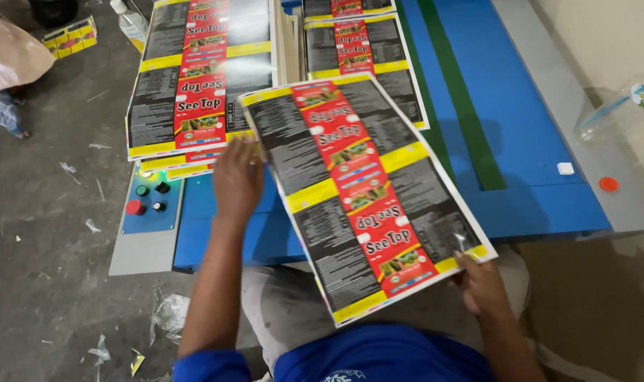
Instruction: Sorting and inspecting stacks of printed product labels on a production table.
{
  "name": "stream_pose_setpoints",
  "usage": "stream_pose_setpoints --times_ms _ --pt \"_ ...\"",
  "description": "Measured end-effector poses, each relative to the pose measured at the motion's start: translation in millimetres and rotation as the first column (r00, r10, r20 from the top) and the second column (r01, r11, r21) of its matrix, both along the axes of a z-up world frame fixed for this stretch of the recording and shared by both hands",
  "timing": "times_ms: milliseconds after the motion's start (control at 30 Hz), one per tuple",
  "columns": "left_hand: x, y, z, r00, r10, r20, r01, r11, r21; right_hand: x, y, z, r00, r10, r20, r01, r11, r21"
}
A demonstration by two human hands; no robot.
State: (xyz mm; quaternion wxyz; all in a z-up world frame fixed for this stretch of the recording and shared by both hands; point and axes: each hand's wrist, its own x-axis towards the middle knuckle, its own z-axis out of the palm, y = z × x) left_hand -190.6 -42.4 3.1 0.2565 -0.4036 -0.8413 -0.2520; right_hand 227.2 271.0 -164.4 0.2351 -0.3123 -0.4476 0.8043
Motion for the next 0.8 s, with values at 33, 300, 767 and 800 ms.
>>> stream_pose_setpoints --times_ms 33,300,767,800 --pt "-9.3 -0.1 2.0 1.0 0.0 0.003 0.0 1.0 0.0 11.1 1.7 -3.6 1.0 0.0 0.003 0.0 1.0 0.0" --pt "-29.7 -4.7 4.5 0.981 0.16 -0.112 -0.185 0.946 -0.267 63.9 5.6 -20.1 0.976 -0.134 0.173 0.131 0.991 0.025" --pt "53.2 -30.6 35.0 0.985 0.101 -0.137 -0.113 0.99 -0.084 23.1 -12.7 -8.1 0.977 0.011 0.211 -0.04 0.991 0.13" --pt "63.1 -30.2 36.5 0.986 0.11 -0.126 -0.121 0.99 -0.078 11.0 -17.0 7.5 0.975 0.024 0.22 -0.055 0.989 0.137"
